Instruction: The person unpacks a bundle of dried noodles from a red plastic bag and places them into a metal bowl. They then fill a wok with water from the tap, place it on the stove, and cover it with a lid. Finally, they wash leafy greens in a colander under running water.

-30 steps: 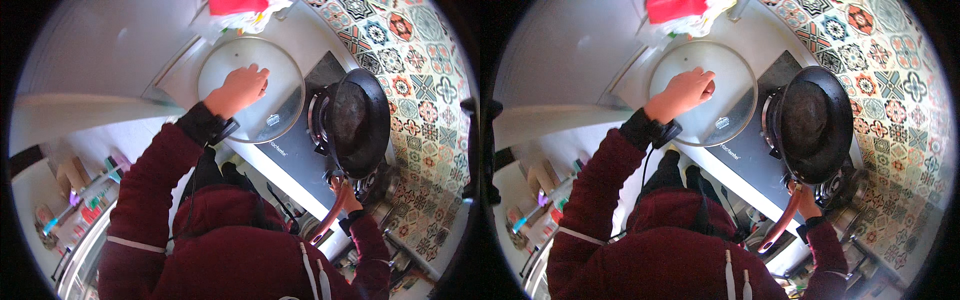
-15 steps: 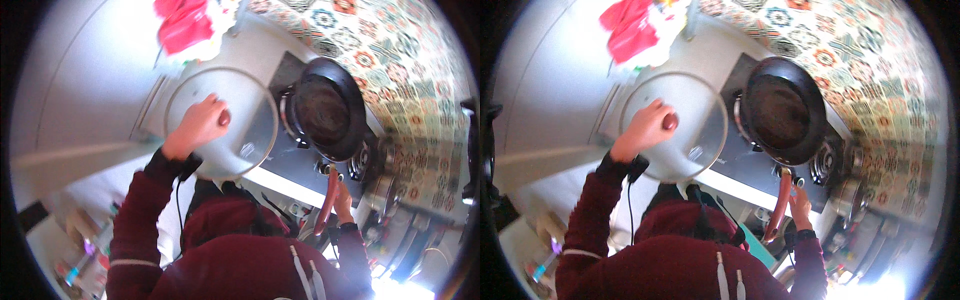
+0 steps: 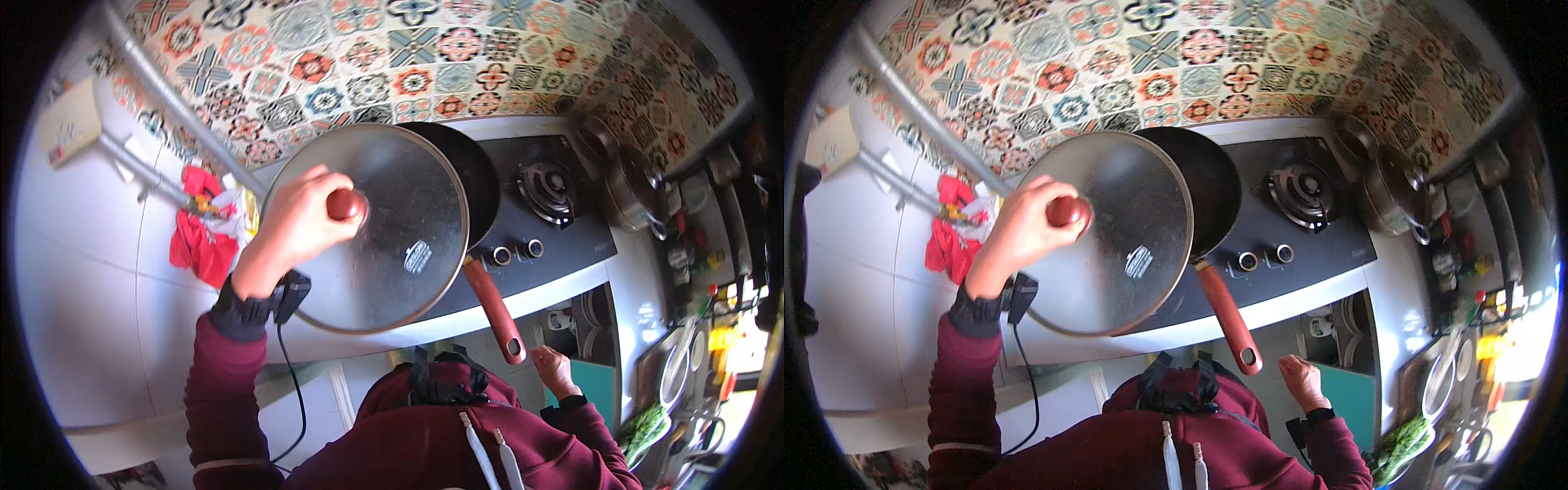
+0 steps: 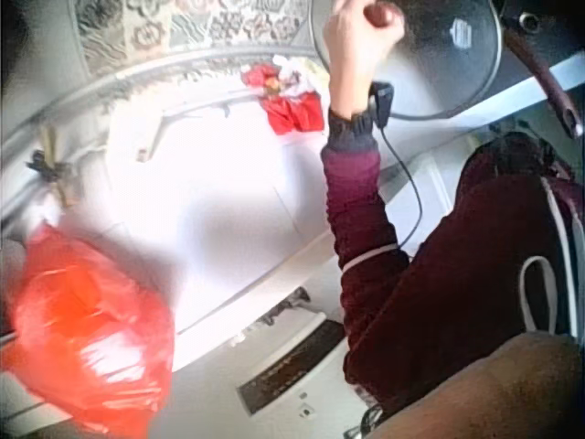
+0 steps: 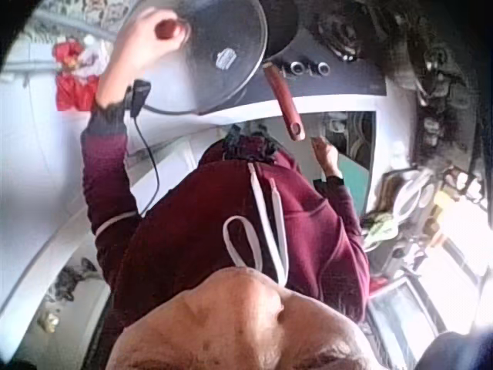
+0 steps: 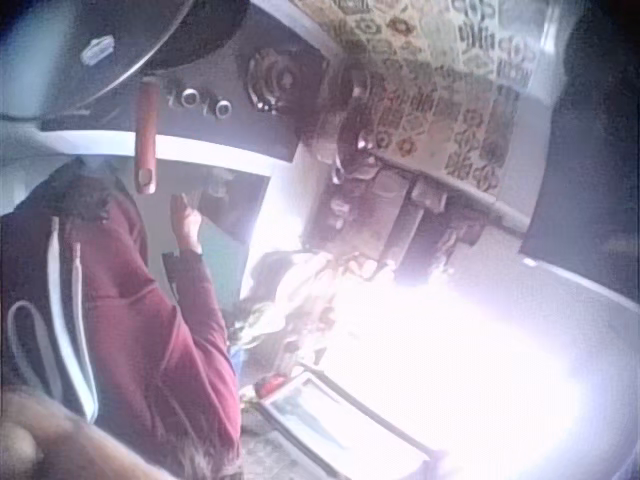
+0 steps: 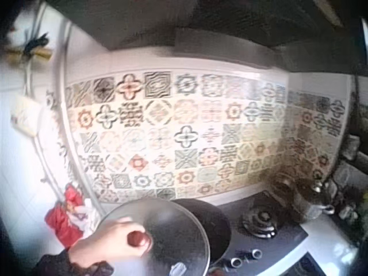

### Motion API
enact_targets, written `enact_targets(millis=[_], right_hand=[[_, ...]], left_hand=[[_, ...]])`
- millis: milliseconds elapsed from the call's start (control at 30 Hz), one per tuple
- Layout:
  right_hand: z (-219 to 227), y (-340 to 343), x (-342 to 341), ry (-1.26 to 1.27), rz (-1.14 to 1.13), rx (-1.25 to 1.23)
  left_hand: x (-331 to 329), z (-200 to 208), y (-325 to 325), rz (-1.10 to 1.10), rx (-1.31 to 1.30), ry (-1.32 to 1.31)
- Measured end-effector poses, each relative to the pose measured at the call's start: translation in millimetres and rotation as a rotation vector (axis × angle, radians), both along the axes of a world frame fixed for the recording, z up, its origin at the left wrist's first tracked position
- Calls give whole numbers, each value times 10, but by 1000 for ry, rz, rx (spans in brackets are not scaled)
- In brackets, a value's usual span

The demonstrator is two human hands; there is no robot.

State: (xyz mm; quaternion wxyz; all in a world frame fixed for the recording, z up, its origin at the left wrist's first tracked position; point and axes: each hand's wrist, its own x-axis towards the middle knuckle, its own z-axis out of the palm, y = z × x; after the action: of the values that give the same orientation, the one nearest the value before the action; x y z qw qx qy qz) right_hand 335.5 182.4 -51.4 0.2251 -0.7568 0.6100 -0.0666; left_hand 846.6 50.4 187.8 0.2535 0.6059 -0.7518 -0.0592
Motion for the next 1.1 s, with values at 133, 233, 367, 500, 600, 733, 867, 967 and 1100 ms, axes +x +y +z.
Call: enact_targets(millis=[133,233,367,500,600,733,867,967,1100], right_hand=[[-263,377,-201,-117,-294,81],[-560,811,-394,-162,-507,210],[-917,1487,-606,-237,-756,461],[-1149,1946,-634,-324,-1015,715],[-1212,1991,-594,-397,-971,792],[-1146,1704,-506,-483,-894,630],[-1034,1303,-392,-483,-839,546],[-1030,1201,-369,-499,-811,544],[-1259,1368,-455,-493,-748,551]], left_hand=[[-281,-45,-798,-133,95,-153],[-428,-194,-1194,-197,129,-223],[-554,-406,-1448,-189,166,-222],[-630,-522,-1548,-178,261,-205],[-658,-557,-1587,-167,289,-219],[-657,-598,-1630,-165,306,-187],[-644,-691,-1609,-166,234,-136],[-628,-753,-1596,-185,137,-163],[-603,-752,-1623,-196,209,-217]])
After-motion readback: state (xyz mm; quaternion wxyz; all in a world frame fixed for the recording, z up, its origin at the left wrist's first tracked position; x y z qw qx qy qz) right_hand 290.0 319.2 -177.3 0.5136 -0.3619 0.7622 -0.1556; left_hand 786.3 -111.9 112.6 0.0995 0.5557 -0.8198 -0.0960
